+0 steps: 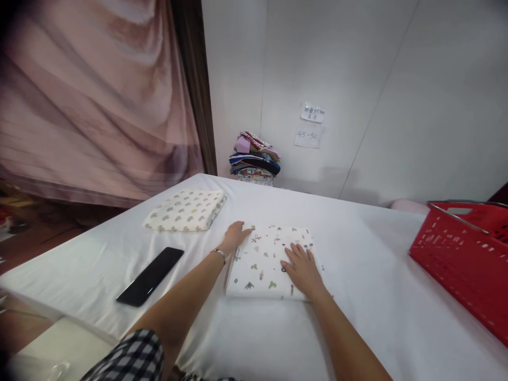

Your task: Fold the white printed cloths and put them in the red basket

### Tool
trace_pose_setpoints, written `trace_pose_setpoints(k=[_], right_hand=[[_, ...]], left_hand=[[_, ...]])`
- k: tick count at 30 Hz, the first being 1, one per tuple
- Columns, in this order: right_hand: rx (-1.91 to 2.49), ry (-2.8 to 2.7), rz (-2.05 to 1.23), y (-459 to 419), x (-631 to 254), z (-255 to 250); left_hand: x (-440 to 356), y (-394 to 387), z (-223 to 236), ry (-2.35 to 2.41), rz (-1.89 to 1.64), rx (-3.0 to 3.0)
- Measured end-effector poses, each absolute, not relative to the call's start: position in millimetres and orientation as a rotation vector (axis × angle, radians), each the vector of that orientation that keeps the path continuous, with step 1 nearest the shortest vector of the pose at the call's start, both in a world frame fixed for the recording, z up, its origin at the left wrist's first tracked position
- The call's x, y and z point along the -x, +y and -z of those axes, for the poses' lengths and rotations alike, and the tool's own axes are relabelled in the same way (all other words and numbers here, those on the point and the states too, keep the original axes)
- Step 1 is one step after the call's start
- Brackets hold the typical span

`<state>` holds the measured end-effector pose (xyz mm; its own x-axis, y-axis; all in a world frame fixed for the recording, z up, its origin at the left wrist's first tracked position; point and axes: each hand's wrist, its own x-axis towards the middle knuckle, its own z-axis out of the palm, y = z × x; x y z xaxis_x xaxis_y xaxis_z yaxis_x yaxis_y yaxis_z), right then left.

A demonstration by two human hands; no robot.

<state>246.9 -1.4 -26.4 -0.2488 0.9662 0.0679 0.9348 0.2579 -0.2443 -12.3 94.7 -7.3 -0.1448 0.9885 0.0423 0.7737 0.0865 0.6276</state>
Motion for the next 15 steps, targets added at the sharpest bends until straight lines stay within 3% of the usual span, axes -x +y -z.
trace_pose_setpoints(k=[8, 15], right_hand=[[1.742, -2.286, -0.241, -1.2, -247.9, 26.1], [1.712, -2.272, -0.280, -3.2, -248.3, 23.2]], left_hand=[[11.6, 96.8, 5.1, 1.915, -0.923, -1.733], [17.1, 103.7, 2.7, 1.937, -0.855, -1.646]])
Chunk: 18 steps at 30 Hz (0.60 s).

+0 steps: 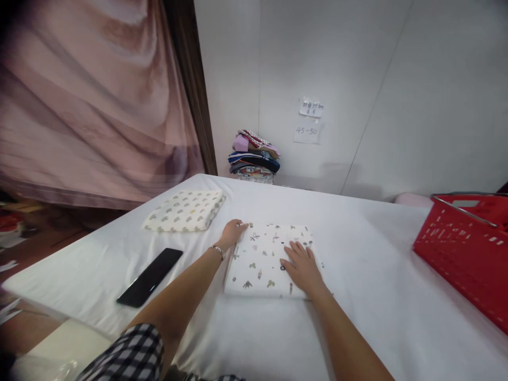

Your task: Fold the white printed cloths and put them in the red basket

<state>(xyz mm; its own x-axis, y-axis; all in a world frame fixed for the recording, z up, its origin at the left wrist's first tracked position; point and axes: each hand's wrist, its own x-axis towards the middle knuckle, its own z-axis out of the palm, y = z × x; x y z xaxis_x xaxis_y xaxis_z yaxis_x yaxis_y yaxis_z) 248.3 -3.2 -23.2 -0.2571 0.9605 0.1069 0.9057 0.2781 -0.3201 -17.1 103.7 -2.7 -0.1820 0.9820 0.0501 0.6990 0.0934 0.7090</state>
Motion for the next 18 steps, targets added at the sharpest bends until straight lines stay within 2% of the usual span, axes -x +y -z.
trace_pose_setpoints(k=[12, 18], right_hand=[[1.723, -2.249, -0.305, -4, -246, 18], [1.737, -2.244, -0.355, -4, -245, 17]], left_hand=[[18, 116, -4, 2.067, -0.610, -1.740], [-4, 92, -17, 1.976, -0.718, -2.098]])
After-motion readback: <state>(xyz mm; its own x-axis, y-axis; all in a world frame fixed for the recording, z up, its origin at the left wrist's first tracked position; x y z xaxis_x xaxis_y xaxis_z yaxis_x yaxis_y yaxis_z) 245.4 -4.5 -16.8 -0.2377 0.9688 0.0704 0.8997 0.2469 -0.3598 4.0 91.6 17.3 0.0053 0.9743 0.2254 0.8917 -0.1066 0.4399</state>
